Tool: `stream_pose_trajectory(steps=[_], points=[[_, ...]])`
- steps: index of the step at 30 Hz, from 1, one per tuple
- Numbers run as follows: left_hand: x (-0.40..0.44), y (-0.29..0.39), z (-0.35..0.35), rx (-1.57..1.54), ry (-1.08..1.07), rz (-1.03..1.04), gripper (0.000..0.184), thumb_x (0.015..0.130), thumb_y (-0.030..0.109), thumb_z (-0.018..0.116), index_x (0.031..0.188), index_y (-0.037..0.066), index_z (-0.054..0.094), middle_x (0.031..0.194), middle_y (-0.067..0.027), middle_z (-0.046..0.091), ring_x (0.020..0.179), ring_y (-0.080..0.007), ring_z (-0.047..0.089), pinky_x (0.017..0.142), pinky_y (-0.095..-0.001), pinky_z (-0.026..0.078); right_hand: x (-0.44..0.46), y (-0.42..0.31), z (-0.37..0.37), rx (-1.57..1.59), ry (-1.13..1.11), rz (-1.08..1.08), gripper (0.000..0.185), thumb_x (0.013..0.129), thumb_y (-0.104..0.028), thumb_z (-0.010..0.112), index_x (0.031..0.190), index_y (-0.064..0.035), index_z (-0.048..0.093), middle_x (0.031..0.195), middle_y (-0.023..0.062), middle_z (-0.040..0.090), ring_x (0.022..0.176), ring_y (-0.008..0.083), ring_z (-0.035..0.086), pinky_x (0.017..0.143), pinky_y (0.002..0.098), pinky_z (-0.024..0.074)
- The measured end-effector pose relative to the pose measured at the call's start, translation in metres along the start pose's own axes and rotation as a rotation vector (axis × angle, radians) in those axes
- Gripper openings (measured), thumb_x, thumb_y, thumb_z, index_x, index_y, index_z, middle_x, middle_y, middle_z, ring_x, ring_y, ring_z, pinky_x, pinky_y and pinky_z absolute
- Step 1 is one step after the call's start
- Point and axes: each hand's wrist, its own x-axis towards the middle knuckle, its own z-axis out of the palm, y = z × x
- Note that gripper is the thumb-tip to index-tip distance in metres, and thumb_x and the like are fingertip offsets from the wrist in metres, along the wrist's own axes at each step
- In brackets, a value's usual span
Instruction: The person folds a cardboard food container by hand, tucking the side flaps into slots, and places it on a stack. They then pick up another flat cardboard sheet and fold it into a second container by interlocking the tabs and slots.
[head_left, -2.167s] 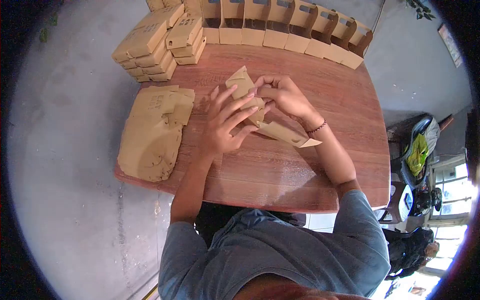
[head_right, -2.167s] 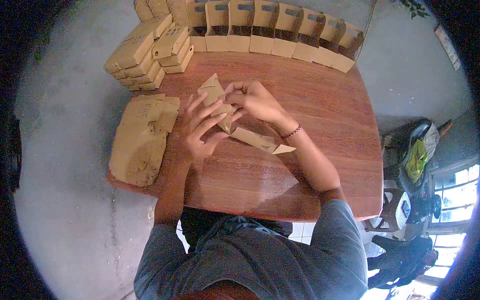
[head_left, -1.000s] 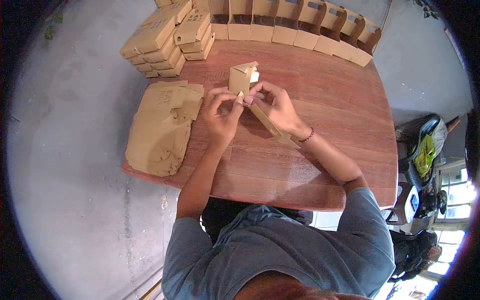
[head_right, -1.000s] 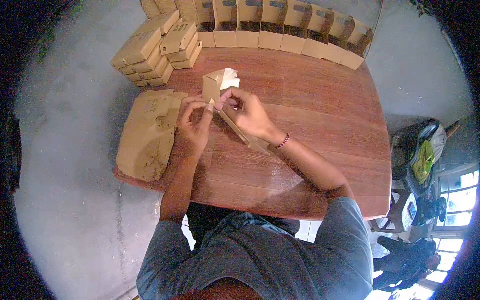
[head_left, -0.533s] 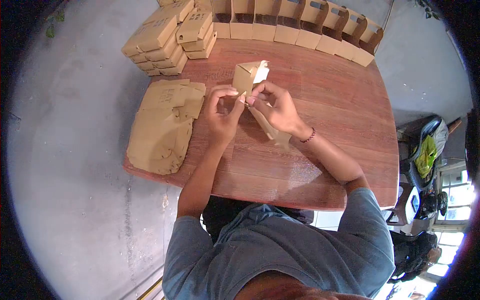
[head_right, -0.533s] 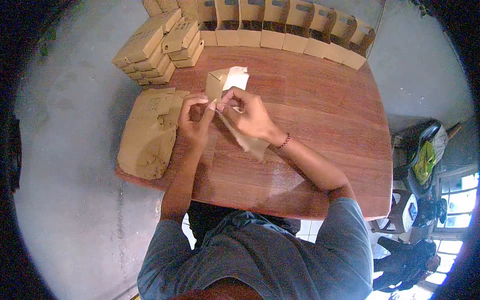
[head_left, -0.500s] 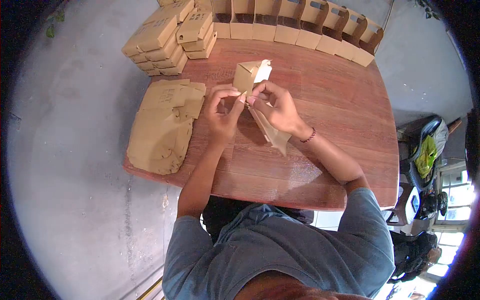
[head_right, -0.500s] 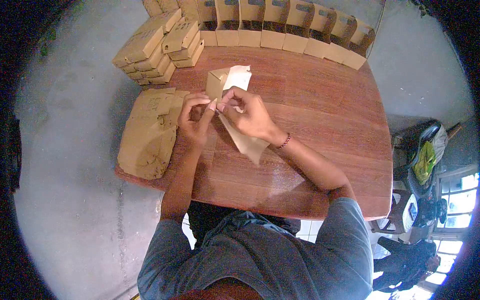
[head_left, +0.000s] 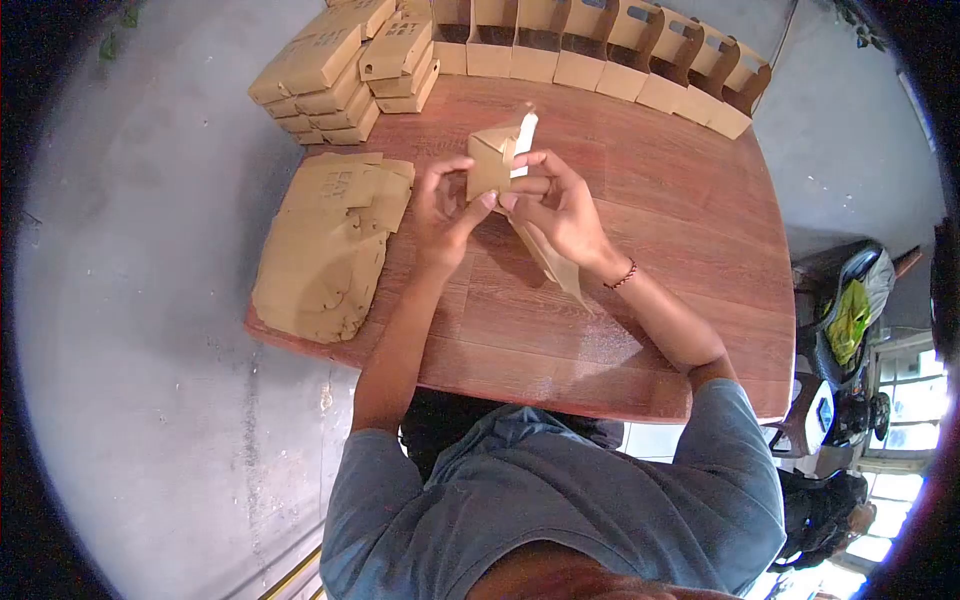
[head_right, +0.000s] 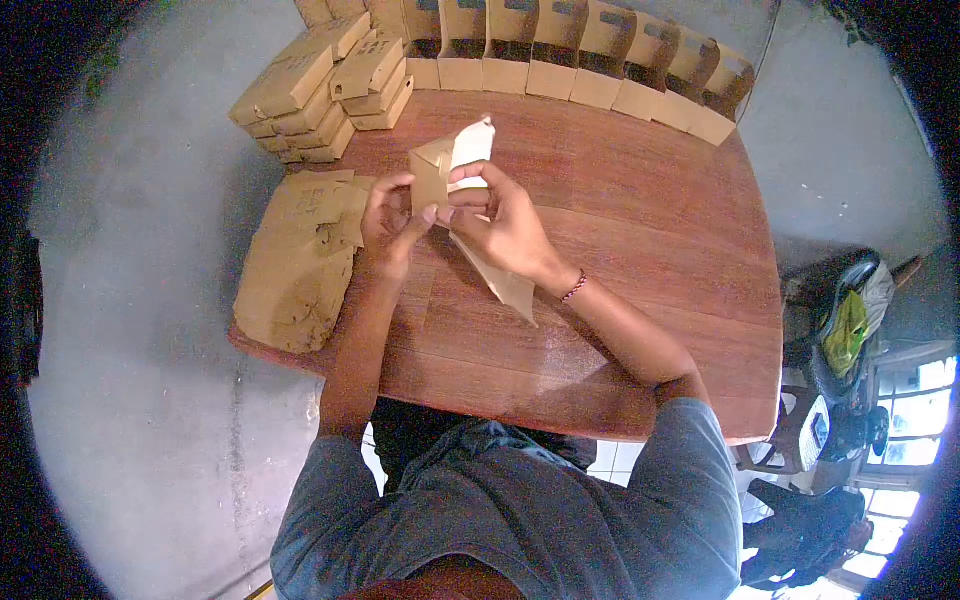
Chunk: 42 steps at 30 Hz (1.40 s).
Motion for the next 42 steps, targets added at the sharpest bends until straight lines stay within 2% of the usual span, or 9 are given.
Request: stream_pose_trajectory(steps=[3,7,9,13,19,24,26,34,42], points=[[0.001,0.003,0.004,-0.044,-0.001,-0.041,0.065,0.083,0.003,0.075,0.138,0.005,0.042,0.128,-0.0096,0.047,0.119,-0.0200,0.051,0.098,-0.0353,0.048,0.002,-0.001,-0.001,-0.189,-0.022,0.016,0.022,0.091,-0.004,0.067,0.110,0.0039,0.059,0.103,0.0140,0.071,0.099,0.0166,0.067,0.085,0.0297,0.0543],[0.005,0.004,0.006,0.102,0.015,0.056,0.065,0.085,0.008,0.076,0.140,0.005,0.042,0.139,-0.0143,0.045,0.129,-0.0247,0.046,0.105,-0.0406,0.043,0.004,0.002,-0.002,-0.318,-0.038,-0.043,0.026,0.091,-0.009,0.068,0.112,0.0051,0.061,0.094,0.0122,0.072,0.091,0.0122,0.067,0.078,0.0277,0.0543],[0.007,0.010,0.003,0.551,-0.042,0.215,0.070,0.086,0.019,0.076,0.143,0.005,0.039,0.147,-0.0179,0.041,0.136,-0.0303,0.040,0.110,-0.0454,0.037,0.004,0.001,-0.004,-0.397,-0.012,-0.041,0.025,0.091,-0.011,0.069,0.109,0.0054,0.062,0.089,0.0111,0.072,0.087,0.0095,0.066,0.074,0.0268,0.0539],[0.010,0.014,-0.004,0.854,-0.111,0.390,0.076,0.083,0.032,0.077,0.144,0.006,0.040,0.151,-0.0196,0.038,0.138,-0.0340,0.039,0.112,-0.0465,0.033,0.006,-0.008,-0.007,-0.509,-0.015,0.044,0.018,0.096,-0.007,0.063,0.110,0.0039,0.063,0.086,0.0028,0.070,0.079,0.0041,0.058,0.067,0.0215,0.0457],[0.008,0.013,-0.014,1.064,-0.188,0.693,0.081,0.078,0.049,0.078,0.136,0.002,0.047,0.139,-0.0182,0.051,0.125,-0.0369,0.052,0.103,-0.0479,0.044,0.007,-0.011,-0.007,-0.413,-0.063,0.123,0.021,0.095,-0.016,0.065,0.105,0.0020,0.066,0.075,0.0001,0.064,0.069,0.0035,0.052,0.062,0.0224,0.0425],[0.004,0.013,-0.015,1.126,-0.128,0.752,0.071,0.087,0.060,0.058,0.125,0.000,0.054,0.121,-0.0207,0.058,0.107,-0.0386,0.060,0.088,-0.0488,0.051,0.006,-0.004,-0.002,-0.245,-0.059,0.213,0.025,0.095,-0.024,0.064,0.104,-0.0013,0.069,0.071,-0.0016,0.060,0.065,0.0046,0.050,0.059,0.0235,0.0405],[0.003,0.013,-0.015,1.135,-0.116,0.764,0.071,0.087,0.061,0.057,0.123,0.000,0.055,0.120,-0.0205,0.059,0.105,-0.0378,0.061,0.087,-0.0482,0.052,0.006,-0.005,0.000,-0.167,-0.049,0.361,0.024,0.096,-0.024,0.062,0.104,-0.0023,0.069,0.073,-0.0010,0.060,0.067,0.0056,0.052,0.060,0.0237,0.0414],[0.003,0.011,-0.015,1.174,-0.090,0.824,0.062,0.082,0.055,0.057,0.115,0.003,0.060,0.116,-0.0153,0.060,0.100,-0.0322,0.063,0.083,-0.0437,0.054,-0.001,-0.011,0.006,-0.140,-0.046,0.289,0.023,0.099,-0.024,0.058,0.097,-0.0030,0.067,0.074,-0.0004,0.059,0.067,0.0056,0.052,0.063,0.0229,0.0424],[-0.002,0.009,-0.006,1.031,-0.105,0.806,0.048,0.082,0.040,0.054,0.115,0.005,0.057,0.117,-0.0161,0.056,0.097,-0.0328,0.055,0.083,-0.0486,0.041,-0.002,-0.011,0.006,-0.246,-0.079,0.284,0.022,0.102,-0.022,0.054,0.101,-0.0013,0.063,0.091,0.0018,0.063,0.085,0.0077,0.059,0.079,0.0251,0.0494]])
